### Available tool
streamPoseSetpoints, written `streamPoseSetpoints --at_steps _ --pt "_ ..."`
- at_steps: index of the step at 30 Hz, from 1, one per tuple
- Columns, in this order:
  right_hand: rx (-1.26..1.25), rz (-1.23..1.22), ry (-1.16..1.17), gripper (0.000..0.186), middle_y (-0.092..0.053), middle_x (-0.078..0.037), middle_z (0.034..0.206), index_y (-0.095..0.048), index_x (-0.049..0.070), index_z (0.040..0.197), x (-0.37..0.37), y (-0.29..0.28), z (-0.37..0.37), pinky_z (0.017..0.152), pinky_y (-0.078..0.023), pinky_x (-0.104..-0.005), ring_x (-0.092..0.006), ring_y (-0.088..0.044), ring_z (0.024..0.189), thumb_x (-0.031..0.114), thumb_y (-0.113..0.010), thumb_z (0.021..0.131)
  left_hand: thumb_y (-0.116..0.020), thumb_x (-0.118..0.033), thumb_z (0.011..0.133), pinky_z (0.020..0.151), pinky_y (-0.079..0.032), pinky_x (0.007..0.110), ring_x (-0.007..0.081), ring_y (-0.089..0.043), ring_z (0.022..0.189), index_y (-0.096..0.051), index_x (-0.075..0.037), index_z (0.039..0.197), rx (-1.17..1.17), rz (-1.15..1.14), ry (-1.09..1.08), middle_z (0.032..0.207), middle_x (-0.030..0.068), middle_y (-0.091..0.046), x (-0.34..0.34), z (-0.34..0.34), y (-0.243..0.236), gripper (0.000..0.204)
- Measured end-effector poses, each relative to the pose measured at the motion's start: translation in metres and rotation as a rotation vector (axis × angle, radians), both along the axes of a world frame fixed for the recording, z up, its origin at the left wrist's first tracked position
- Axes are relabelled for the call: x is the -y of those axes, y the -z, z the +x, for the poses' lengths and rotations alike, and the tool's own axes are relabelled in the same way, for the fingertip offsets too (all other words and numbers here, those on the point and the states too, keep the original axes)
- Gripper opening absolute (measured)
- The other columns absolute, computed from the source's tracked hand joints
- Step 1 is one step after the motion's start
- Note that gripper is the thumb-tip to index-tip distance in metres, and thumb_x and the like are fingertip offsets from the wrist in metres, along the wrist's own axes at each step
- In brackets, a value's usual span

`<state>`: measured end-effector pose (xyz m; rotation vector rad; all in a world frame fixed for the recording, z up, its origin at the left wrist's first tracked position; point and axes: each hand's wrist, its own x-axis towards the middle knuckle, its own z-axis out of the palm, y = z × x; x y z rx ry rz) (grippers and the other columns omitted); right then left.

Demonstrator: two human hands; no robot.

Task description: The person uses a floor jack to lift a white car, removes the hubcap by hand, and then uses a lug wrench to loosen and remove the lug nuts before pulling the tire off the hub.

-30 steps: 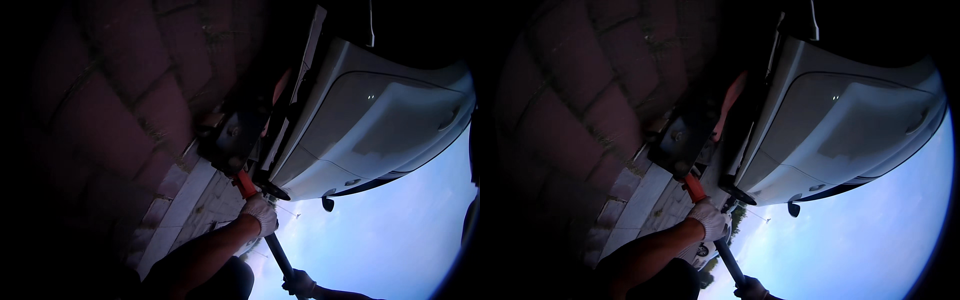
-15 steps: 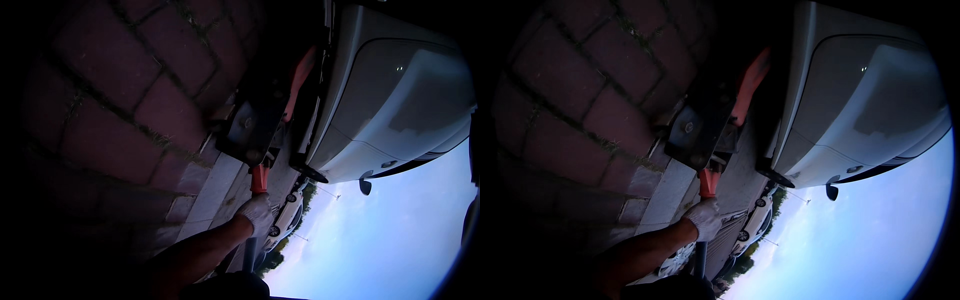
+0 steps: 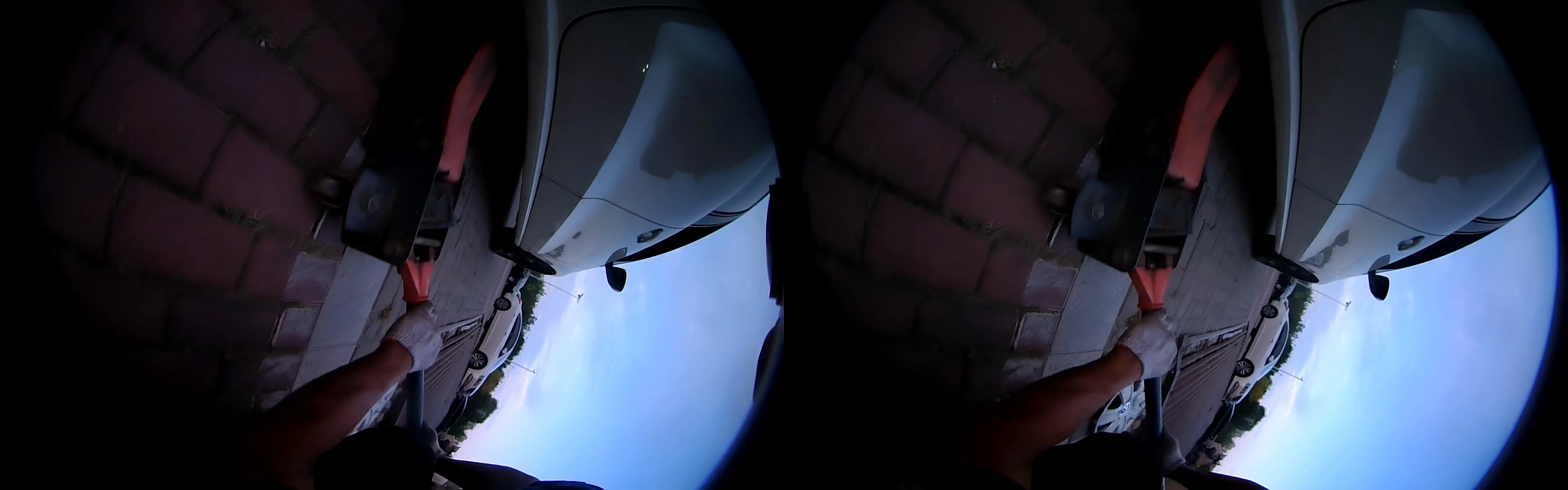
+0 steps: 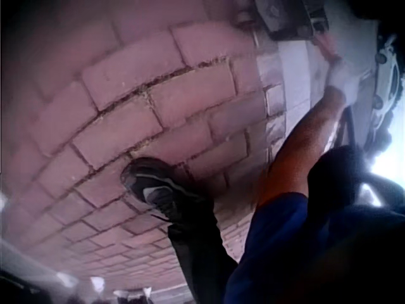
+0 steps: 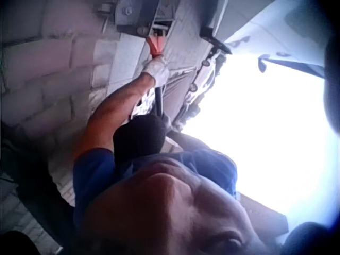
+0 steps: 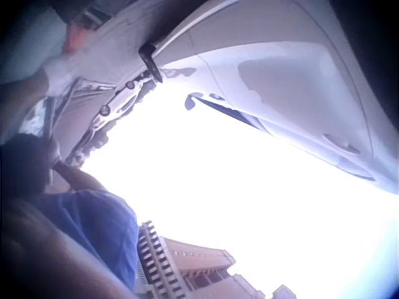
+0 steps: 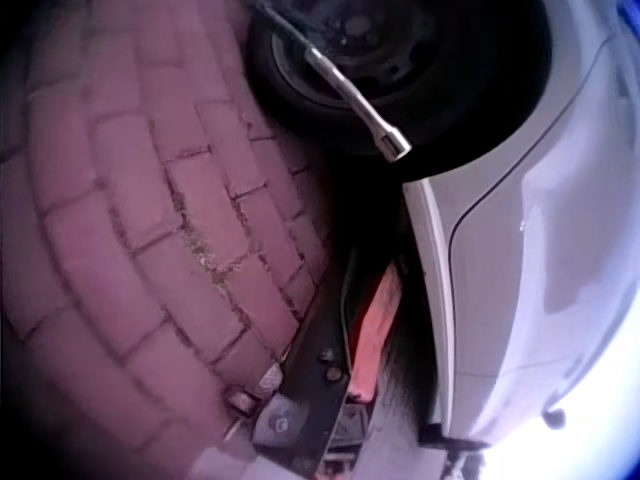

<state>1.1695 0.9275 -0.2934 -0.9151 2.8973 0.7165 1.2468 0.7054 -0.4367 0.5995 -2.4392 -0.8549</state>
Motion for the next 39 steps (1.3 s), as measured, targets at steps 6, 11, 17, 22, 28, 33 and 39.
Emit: streamPoseSetpoints --at_steps 6,11,17,22,28,33,39 --pt "0.160 0.156 -0.106 0.035 -0.071 -0.016 0.092 -0.065 0.005 0.113 0.001 -0.020 -0.050 0.079 -0.055 -0.0363 -0.0218 -0.072 0.091 0.026 -0.070 0.086 -0.059 -0.030 0.090 0.093 -0.042 0.040 0.0218 -0.063 0.102 -0.078 -0.018 0.090 0.013 -0.034 0.036 0.095 -0.0001 -0.073 -0.007 -0.015 -0.001 0.022" --pt "0.472 0.234 -0.035 0.040 -0.071 -0.018 0.093 -0.062 0.004 0.117 0.015 -0.070 -0.028 0.080 -0.055 -0.0387 -0.0310 -0.072 0.090 0.028 -0.069 0.086 -0.053 -0.036 0.091 0.096 -0.038 0.040 0.0194 -0.061 0.104 -0.077 -0.016 0.087 -0.054 0.220 0.020 0.096 0.0038 -0.072 0.007 0.018 -0.013 0.032" --pt "0.412 0.402 -0.079 0.046 -0.070 -0.024 0.096 -0.059 0.003 0.116 0.034 -0.095 -0.026 0.083 -0.054 -0.0476 -0.0404 -0.069 0.097 0.029 -0.070 0.080 -0.052 -0.041 0.088 0.101 -0.035 0.040 0.0179 -0.061 0.105 -0.076 -0.014 0.090 0.089 0.284 0.070 0.096 0.0067 -0.071 0.027 0.036 -0.044 0.037" --pt "0.512 0.438 -0.105 0.045 -0.069 -0.026 0.094 -0.058 0.002 0.109 0.073 -0.144 -0.013 0.081 -0.054 -0.0495 -0.0431 -0.068 0.094 0.033 -0.070 0.079 -0.052 -0.040 0.088 0.105 -0.033 0.041 0.0236 -0.062 0.105 -0.074 -0.013 0.090 0.021 0.338 -0.117 0.095 0.0082 -0.071 0.022 0.030 -0.051 0.035" --pt "0.538 0.339 -0.178 0.043 -0.069 -0.027 0.097 -0.055 0.002 0.114 -0.028 -0.013 -0.049 0.086 -0.052 -0.0526 -0.0453 -0.068 0.096 0.034 -0.061 0.086 -0.052 -0.038 0.089 0.106 -0.034 0.041 0.0272 -0.059 0.109 -0.073 -0.011 0.082 0.236 0.093 -0.137 0.089 0.0097 -0.070 -0.007 0.006 -0.024 0.035" --pt "0.637 0.325 -0.078 0.042 -0.069 -0.028 0.099 -0.054 0.001 0.114 -0.004 -0.020 -0.032 0.087 -0.053 -0.0505 -0.0437 -0.068 0.098 0.030 -0.062 0.084 -0.056 -0.035 0.089 0.112 -0.030 0.045 0.0281 -0.059 0.108 -0.074 -0.009 0.085 0.074 0.083 -0.225 0.085 0.0119 -0.068 -0.016 0.006 -0.014 0.031" --pt "0.693 0.306 -0.215 0.040 -0.071 -0.023 0.091 -0.063 0.001 0.111 0.001 -0.056 -0.058 0.081 -0.056 -0.0486 -0.0401 -0.071 0.086 0.024 -0.063 0.078 -0.054 -0.030 0.094 0.087 -0.051 0.047 0.0405 -0.066 0.099 -0.069 -0.001 0.101 -0.089 0.788 -0.404 0.102 0.0212 -0.070 -0.006 0.038 -0.131 0.034"
